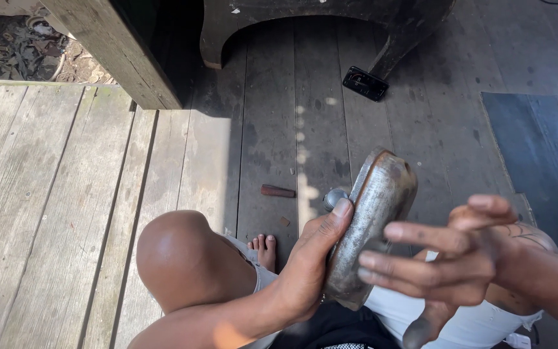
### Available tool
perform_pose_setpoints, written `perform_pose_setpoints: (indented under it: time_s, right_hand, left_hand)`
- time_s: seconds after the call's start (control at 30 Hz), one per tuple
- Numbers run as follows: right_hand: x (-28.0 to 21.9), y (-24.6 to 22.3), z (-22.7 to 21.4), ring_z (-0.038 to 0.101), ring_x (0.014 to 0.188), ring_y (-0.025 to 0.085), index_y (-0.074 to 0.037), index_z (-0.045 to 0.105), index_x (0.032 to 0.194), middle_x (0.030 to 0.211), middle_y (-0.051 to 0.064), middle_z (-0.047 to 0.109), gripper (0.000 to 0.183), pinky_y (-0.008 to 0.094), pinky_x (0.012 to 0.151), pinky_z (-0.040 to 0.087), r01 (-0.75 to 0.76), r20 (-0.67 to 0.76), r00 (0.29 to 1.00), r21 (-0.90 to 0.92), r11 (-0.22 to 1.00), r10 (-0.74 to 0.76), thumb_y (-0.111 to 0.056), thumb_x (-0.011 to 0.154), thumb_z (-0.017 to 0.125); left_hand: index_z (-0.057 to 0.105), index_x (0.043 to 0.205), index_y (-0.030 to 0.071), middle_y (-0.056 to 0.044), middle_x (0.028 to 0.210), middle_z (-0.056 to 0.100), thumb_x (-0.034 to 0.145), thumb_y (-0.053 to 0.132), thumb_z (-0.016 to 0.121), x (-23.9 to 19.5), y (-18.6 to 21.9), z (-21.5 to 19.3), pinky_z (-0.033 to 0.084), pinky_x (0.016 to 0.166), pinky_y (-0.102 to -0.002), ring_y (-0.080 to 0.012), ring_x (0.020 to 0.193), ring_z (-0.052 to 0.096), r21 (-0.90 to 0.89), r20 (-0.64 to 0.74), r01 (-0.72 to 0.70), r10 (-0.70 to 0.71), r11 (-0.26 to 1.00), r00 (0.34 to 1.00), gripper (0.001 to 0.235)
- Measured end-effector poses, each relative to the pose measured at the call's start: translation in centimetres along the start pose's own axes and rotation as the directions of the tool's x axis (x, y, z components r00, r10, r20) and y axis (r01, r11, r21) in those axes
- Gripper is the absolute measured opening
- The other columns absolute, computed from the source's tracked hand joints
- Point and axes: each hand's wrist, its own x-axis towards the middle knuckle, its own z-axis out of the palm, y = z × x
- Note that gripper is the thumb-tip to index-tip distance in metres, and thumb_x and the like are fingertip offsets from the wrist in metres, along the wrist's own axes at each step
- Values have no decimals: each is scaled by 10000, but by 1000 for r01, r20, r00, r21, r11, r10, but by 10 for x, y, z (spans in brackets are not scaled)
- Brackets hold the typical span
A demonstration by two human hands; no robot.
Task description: Sanding a metal engine part by hand to smooth the surface and remove imperfections.
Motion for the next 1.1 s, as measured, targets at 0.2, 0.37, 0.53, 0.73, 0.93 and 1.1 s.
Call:
perform_pose_setpoints:
  time_s: [0.2, 0.37, 0.53, 0.73, 0.93, 1.1]
  right_hand:
    - [-9, 12, 1, 490, 1147, 112, -425, 745, 1115, 1226, -251, 642, 831, 535, 1133, -4, -6, -24, 1000, -60, 998, 5, -959, 920, 139]
    - [4, -7, -24, 354, 1341, -18, -469, 492, 1445, 1504, -330, 374, 604, 410, 916, 300, 229, 251, 950, -163, 960, -184, -782, 1091, 115]
    - [2, 3, -3, 474, 1196, 158, -382, 760, 1134, 1253, -206, 627, 877, 587, 1096, 34, -27, -22, 999, -8, 1000, 27, -962, 913, 140]
    - [7, -4, 5, 488, 1174, 50, -472, 716, 1118, 1210, -310, 634, 408, 513, 1167, 24, 39, -94, 995, -12, 999, -40, -615, 938, 380]
    - [-27, -3, -11, 416, 1290, 104, -383, 493, 1338, 1437, -192, 420, 477, 344, 761, 265, 175, 209, 964, -19, 984, -167, -477, 903, 321]
    - [-4, 8, -2, 474, 1203, 191, -385, 783, 1082, 1172, -219, 698, 903, 585, 1120, -36, -81, -27, 996, 2, 997, 81, -961, 872, 120]
  left_hand:
    - [530, 1445, -30, -220, 1390, 626, 1031, 456, 369, -3, 8, 1, 444, 1061, -385, -229, 1214, 608, -38, 50, -21, 23, 999, 999, 658]
    - [553, 1423, 1, -180, 1354, 643, 1002, 478, 399, -5, 11, 2, 451, 1021, -380, -221, 1166, 607, -49, 60, 8, -5, 999, 998, 654]
    - [448, 1538, 87, -140, 1504, 541, 996, 487, 418, -7, 13, 4, 403, 1090, -421, -226, 1317, 533, -178, 60, 55, -45, 982, 997, 675]
    - [489, 1494, 64, -136, 1446, 560, 1021, 463, 415, -7, 14, 3, 405, 1035, -382, -207, 1231, 542, -191, 89, 54, -38, 980, 995, 623]
    - [488, 1503, 79, -137, 1436, 571, 988, 467, 415, -9, 21, 8, 423, 1021, -386, -219, 1216, 555, -255, 9, 94, -95, 962, 995, 650]
    - [498, 1464, 39, -219, 1485, 540, 966, 482, 471, -9, 24, 4, 400, 1051, -460, -302, 1292, 535, -284, -48, 65, -82, 956, 995, 666]
